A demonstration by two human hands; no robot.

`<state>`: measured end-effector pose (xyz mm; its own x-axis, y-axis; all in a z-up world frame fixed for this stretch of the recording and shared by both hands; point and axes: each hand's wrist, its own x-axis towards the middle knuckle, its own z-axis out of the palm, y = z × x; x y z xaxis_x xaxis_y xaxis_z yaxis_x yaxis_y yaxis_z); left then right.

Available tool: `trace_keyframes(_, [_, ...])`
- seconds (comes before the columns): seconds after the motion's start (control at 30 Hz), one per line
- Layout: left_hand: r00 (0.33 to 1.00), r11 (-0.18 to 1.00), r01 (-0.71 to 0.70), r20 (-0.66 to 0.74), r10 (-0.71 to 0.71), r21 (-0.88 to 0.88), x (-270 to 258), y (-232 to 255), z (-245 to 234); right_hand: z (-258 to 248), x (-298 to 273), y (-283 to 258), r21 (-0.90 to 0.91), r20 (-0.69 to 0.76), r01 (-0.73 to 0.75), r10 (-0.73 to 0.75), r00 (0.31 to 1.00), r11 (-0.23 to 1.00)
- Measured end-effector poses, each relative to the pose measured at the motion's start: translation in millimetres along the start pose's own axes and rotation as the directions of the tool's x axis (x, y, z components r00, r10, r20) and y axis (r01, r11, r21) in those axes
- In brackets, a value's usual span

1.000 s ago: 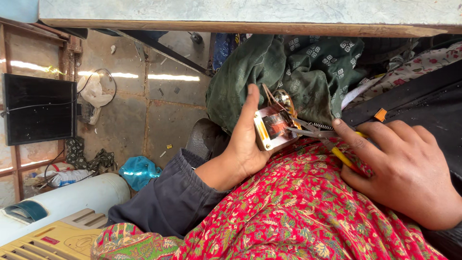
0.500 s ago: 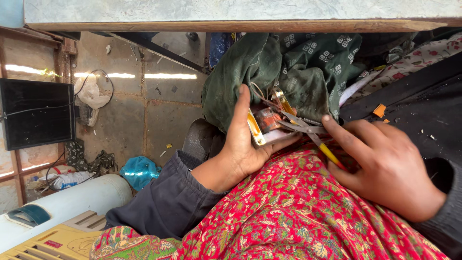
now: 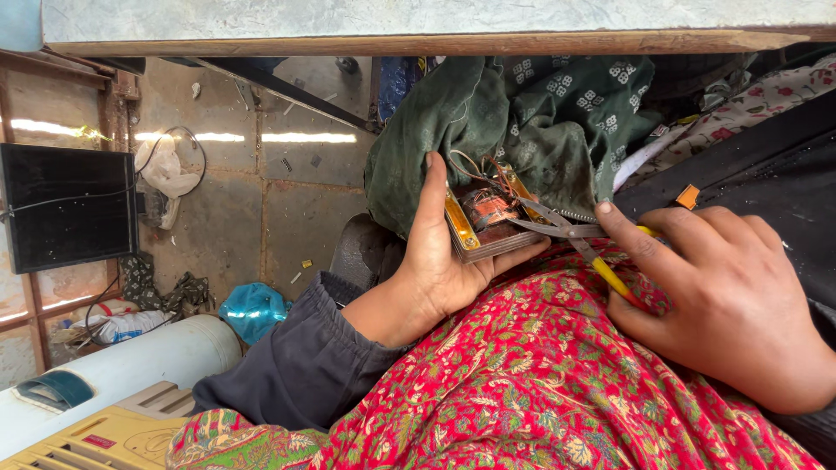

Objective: The person uses pliers to strip copper wire from a small electronic component, likely a transformer, while seated. They hold the component in their left hand and use the pliers in their right hand to pull and remove the wire strands.

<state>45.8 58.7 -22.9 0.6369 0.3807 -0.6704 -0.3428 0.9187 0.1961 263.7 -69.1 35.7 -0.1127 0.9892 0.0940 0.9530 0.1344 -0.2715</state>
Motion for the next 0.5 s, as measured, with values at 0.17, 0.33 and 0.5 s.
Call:
trace_keyframes(0.17, [1.0,0.999,-0.007,0.017,0.008,-0.033,0,0,-2,3,1,-3,-0.046,-0.012,0.02,-0.021,1.0,0.999])
trace_keyframes(0.33, [0.999,0.999,0.004,0.032,-0.003,-0.044,-1,0,-2,-7,2,-4,-0.073,-0.009,0.015,-0.015,1.0,0.997])
trace_keyframes(0.5, [1.0,0.999,0.007,0.022,-0.006,-0.039,0,1,-2,-6,3,-4,-0.064,-0.023,0.015,-0.017,1.0,0.998])
